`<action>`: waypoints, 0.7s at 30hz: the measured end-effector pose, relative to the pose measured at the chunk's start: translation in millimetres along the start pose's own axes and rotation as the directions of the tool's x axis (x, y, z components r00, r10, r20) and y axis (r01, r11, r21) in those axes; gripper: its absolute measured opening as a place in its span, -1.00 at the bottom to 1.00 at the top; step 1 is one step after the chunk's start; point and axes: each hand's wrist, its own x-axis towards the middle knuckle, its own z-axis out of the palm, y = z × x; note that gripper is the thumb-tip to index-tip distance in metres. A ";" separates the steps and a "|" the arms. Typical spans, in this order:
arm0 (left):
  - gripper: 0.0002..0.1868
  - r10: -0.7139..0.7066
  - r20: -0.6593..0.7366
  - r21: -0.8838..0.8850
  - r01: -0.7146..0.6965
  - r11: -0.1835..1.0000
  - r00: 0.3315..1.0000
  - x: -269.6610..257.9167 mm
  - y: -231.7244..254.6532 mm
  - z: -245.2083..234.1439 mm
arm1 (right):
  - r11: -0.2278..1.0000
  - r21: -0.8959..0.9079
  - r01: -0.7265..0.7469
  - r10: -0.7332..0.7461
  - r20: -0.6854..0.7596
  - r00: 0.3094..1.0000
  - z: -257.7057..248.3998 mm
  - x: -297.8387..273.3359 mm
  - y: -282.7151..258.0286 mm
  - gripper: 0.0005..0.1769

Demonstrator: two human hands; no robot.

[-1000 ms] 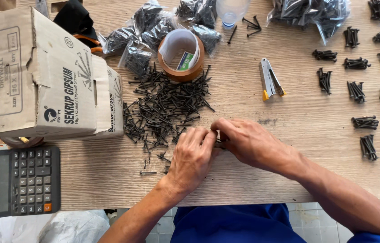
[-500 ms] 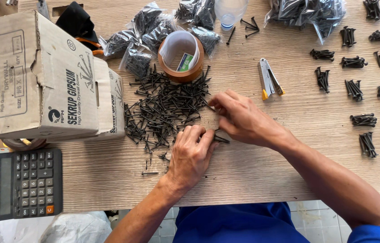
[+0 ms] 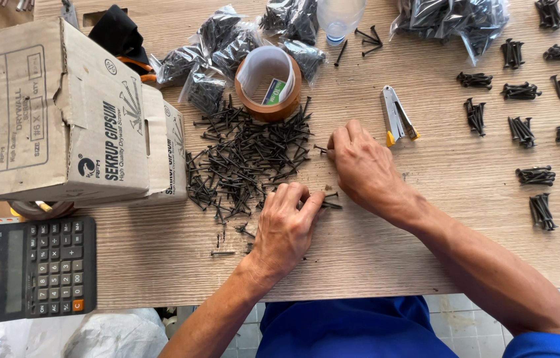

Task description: The person sorts a large pile of black drywall screws on a wooden table into small, neat piles. They use both hands to pick up groups of screws and arrange them in rows. The person occasionally pauses to adjust the piles or pick up more screws from the main pile.

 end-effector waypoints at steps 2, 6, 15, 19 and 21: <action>-0.83 0.004 0.003 -0.003 -0.004 1.000 1.000 0.6 1.2 -1.2 | 1.000 -0.029 -0.005 0.005 0.018 1.000 -8.7 -4.9 -3.2 -0.87; -0.84 -0.001 0.008 -0.004 0.001 1.000 1.000 2.5 3.0 -3.4 | 0.987 -0.146 0.069 -0.067 0.017 0.998 14.5 -5.3 12.6 -0.81; -0.87 0.025 -0.013 -0.006 -0.025 1.000 1.000 4.0 2.4 -4.3 | 0.976 -0.194 0.103 -0.097 0.040 0.995 -12.9 -17.6 3.1 -0.84; -0.88 0.060 -0.024 0.002 -0.060 0.998 0.998 1.7 0.0 0.2 | 0.996 -0.057 0.073 -0.060 0.209 0.976 -24.3 -20.8 -2.0 -0.85; -0.88 0.085 -0.029 -0.031 -0.086 0.996 0.996 0.3 -0.6 2.3 | 0.998 -0.030 -0.047 0.054 0.294 0.954 -32.2 -23.3 -5.2 -0.83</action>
